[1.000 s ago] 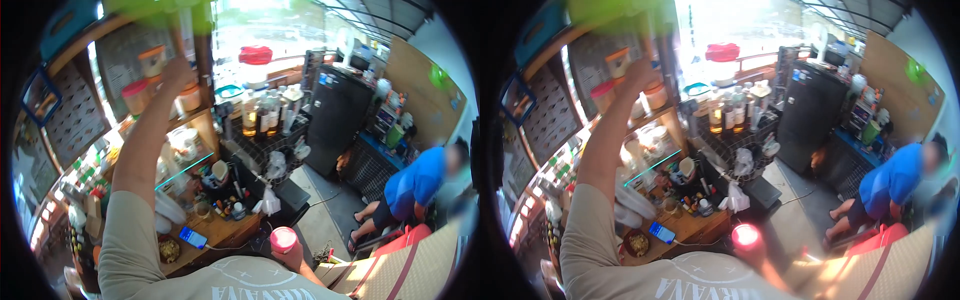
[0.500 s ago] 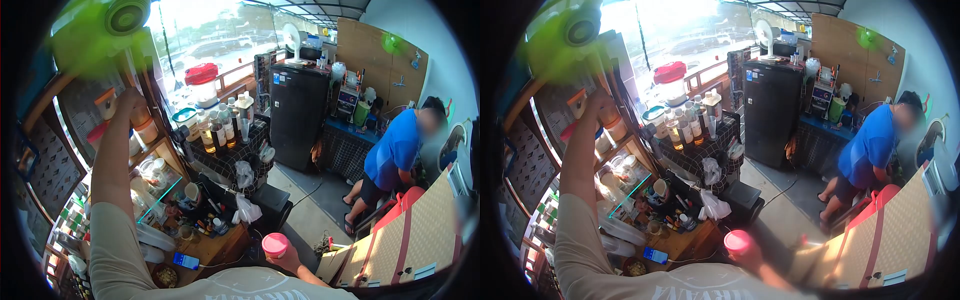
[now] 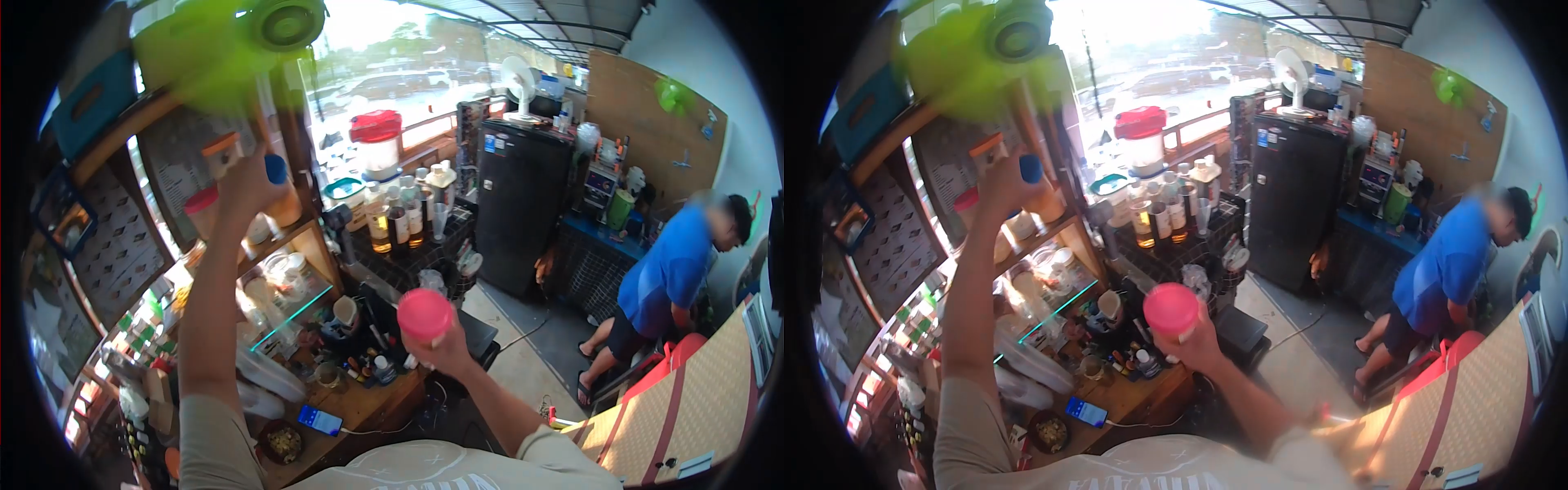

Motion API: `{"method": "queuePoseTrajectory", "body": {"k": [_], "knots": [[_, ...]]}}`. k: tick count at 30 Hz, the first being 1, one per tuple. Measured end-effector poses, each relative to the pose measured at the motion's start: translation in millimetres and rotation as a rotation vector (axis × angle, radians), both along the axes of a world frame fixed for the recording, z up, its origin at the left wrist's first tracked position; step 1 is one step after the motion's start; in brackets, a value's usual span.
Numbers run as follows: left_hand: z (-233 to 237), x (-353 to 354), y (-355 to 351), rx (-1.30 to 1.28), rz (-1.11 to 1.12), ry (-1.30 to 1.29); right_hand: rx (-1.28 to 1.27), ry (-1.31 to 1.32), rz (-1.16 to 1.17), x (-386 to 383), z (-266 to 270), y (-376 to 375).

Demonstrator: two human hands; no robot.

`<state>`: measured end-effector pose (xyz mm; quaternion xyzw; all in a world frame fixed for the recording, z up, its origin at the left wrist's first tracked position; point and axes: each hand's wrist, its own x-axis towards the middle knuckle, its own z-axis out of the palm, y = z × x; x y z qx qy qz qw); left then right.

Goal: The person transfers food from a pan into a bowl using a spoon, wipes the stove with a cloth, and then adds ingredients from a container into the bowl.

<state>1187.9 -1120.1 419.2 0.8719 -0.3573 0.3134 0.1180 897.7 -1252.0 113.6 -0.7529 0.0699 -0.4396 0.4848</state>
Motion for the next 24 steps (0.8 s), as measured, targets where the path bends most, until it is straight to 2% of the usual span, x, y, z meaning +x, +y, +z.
{"method": "queuePoseTrajectory", "body": {"k": [1,3,4,6,7,9,11,15,17,22,24], "knots": [[-9.4,-16.5,21.7,0.003,-0.033,0.059,0.051,-0.047,0.045,28.4,12.7,-5.4],[-49.7,-43.0,70.9,-0.060,-0.157,0.030,-0.045,-0.133,-0.003,76.8,56.7,-0.6],[-61.2,-68.1,97.4,-0.032,-0.121,0.245,-0.198,-0.184,-0.097,95.6,86.5,7.1],[-101.3,-95.4,144.0,0.045,-0.148,0.225,-0.301,-0.235,-0.109,141.1,125.0,12.5],[-124.5,-105.2,166.6,0.123,-0.043,0.250,-0.264,-0.208,-0.102,166.1,138.8,16.6],[-142.7,-142.5,205.8,0.040,0.017,0.665,-0.159,-0.161,-0.087,215.5,159.8,18.5],[-179.1,-158.1,245.1,-0.019,0.032,0.716,-0.105,-0.127,-0.113,260.4,177.3,19.7],[-234.1,-197.3,307.3,-0.055,0.194,0.693,-0.192,-0.171,-0.161,335.0,190.0,14.4],[-247.4,-217.3,329.8,-0.125,0.310,0.807,-0.252,-0.182,-0.228,355.6,190.9,18.0],[-274.3,-249.9,362.7,-0.158,0.541,0.901,-0.263,-0.162,-0.171,403.8,178.3,6.7],[-285.6,-259.9,370.1,-0.143,0.628,0.969,-0.368,-0.193,-0.273,408.5,172.8,7.0]]}}
